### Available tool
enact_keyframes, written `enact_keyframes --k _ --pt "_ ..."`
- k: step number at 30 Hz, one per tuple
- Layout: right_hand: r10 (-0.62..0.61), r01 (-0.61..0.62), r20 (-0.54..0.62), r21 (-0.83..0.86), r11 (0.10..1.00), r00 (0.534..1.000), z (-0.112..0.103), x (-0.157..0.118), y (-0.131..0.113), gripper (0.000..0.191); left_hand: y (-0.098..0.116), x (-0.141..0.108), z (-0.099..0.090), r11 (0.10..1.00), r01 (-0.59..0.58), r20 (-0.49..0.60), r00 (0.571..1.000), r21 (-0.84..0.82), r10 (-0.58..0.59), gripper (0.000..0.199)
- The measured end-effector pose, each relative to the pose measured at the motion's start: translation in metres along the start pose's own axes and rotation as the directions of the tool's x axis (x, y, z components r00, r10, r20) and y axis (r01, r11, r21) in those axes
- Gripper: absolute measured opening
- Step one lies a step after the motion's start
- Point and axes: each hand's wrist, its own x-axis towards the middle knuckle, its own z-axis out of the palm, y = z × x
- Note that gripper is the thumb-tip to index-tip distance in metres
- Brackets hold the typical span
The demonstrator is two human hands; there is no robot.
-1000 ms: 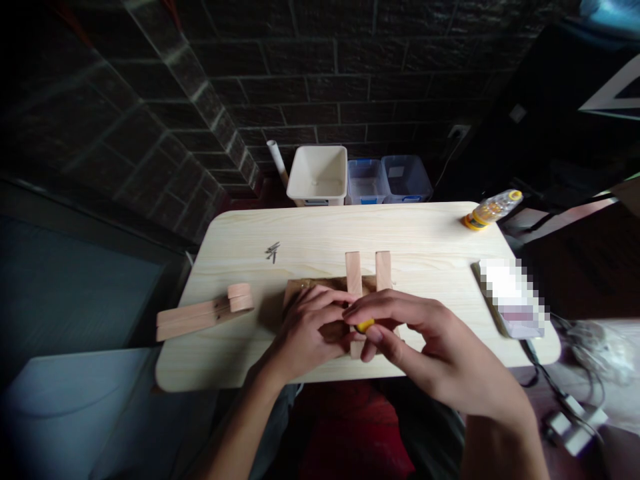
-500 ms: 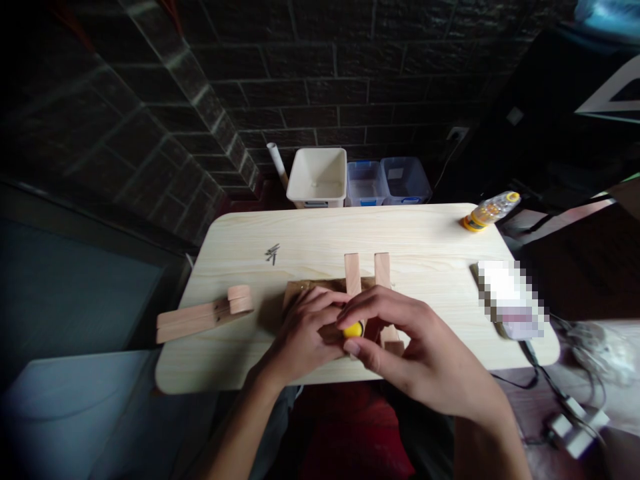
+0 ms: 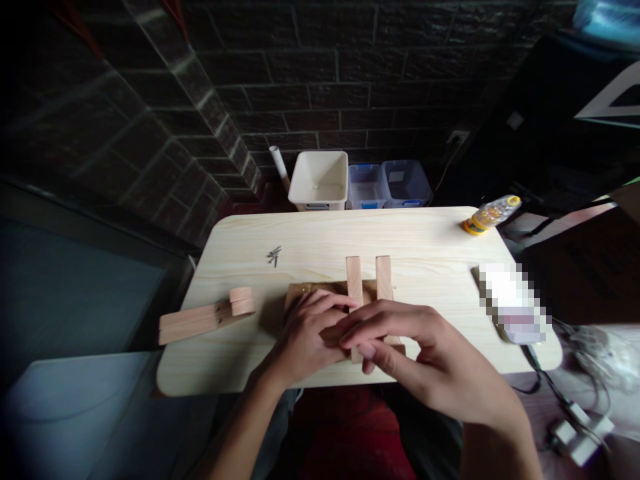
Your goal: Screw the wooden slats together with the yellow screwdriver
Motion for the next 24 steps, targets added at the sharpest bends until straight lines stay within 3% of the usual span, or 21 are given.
enact_keyframes --k 7,24 --pt "-0.019 0.017 0.039 0.055 0.998 0.999 -0.0014 -0.004 0.0071 0.03 -0.001 0.0004 0.0006 1.0 -0.002 0.001 1.0 0.001 0.002 0.009" --pt "-0.039 0.036 -0.082 -0.047 0.998 0.996 -0.0007 0.0037 0.0094 0.022 -0.0002 0.0015 0.0006 1.0 -0.004 -0.003 1.0 -0.011 0.004 0.018"
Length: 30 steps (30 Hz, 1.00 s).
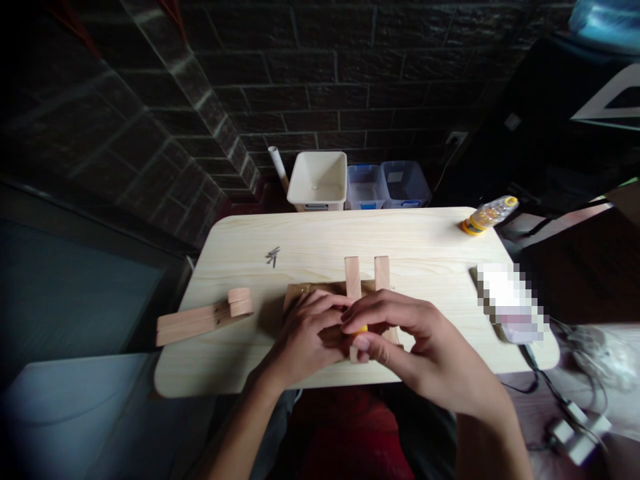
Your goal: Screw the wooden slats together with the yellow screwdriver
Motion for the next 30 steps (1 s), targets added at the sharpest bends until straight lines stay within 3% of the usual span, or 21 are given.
enact_keyframes --k 7,17,30 --pt "-0.021 0.022 0.038 -0.012 1.0 0.999 -0.0035 -0.0048 -0.0018 0.027 -0.0009 -0.0005 -0.0008 1.0 0.006 0.01 1.0 -0.008 -0.006 0.022" --pt "0.07 -0.074 0.053 0.087 0.993 0.996 -0.0032 -0.0073 -0.0005 0.023 0.0008 -0.0002 -0.0015 1.0 0.014 0.022 1.0 0.004 -0.014 0.018" --pt "0.034 -0.035 0.09 0.008 0.999 0.995 -0.0033 -0.004 -0.0017 0.02 0.0004 -0.0005 -0.0018 1.0 0.003 0.022 1.0 0.004 -0.003 0.014"
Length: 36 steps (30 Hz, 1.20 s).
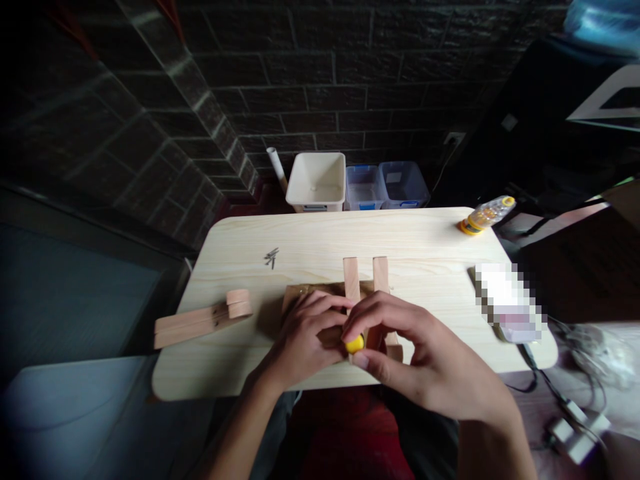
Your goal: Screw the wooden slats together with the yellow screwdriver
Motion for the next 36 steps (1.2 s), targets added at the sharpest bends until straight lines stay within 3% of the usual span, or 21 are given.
enact_keyframes --k 8,18,36 --pt "0.081 -0.078 -0.029 0.09 0.993 0.996 0.0069 -0.0036 0.0021 0.014 -0.0001 0.0003 -0.0001 1.0 0.02 0.004 1.0 0.008 -0.02 0.023" --pt "0.003 -0.004 0.015 0.013 1.0 1.0 0.0046 0.0007 -0.0051 0.028 -0.0006 0.0002 0.001 1.0 0.023 0.005 1.0 0.016 -0.023 0.02" --pt "-0.036 0.035 -0.02 -0.045 0.998 0.999 0.0041 0.0048 -0.0034 0.022 -0.0003 0.0001 0.0008 1.0 0.013 0.01 1.0 0.015 -0.013 0.016"
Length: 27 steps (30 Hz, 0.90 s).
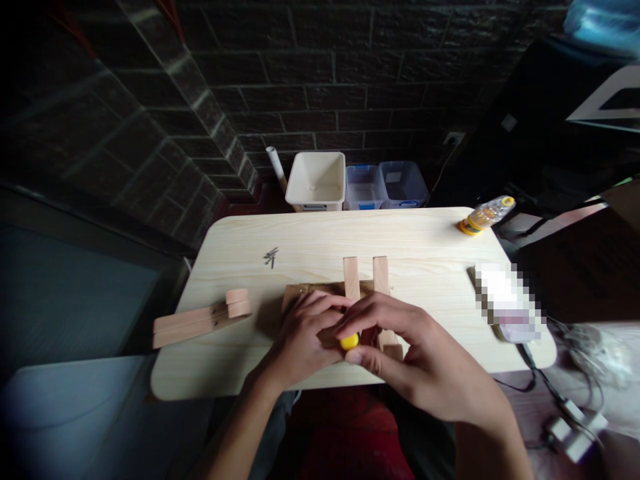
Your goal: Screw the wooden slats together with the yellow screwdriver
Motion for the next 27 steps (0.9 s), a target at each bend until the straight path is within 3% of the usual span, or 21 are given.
enact_keyframes --k 11,22,27 --pt "-0.042 0.042 0.002 -0.022 0.999 0.999 -0.0009 0.0009 -0.0006 0.024 -0.0011 -0.0005 0.0001 1.0 -0.009 -0.018 1.0 -0.028 0.009 0.016" --pt "0.073 -0.073 -0.01 0.037 0.997 0.997 -0.0009 -0.0065 0.0008 0.022 -0.0015 -0.0008 0.0006 1.0 0.0 -0.004 1.0 -0.008 0.0 0.014" --pt "0.061 -0.061 -0.007 0.034 0.998 0.998 -0.001 -0.0056 0.0025 0.02 -0.0021 -0.0009 0.001 1.0 -0.004 -0.008 1.0 -0.006 0.003 0.017"
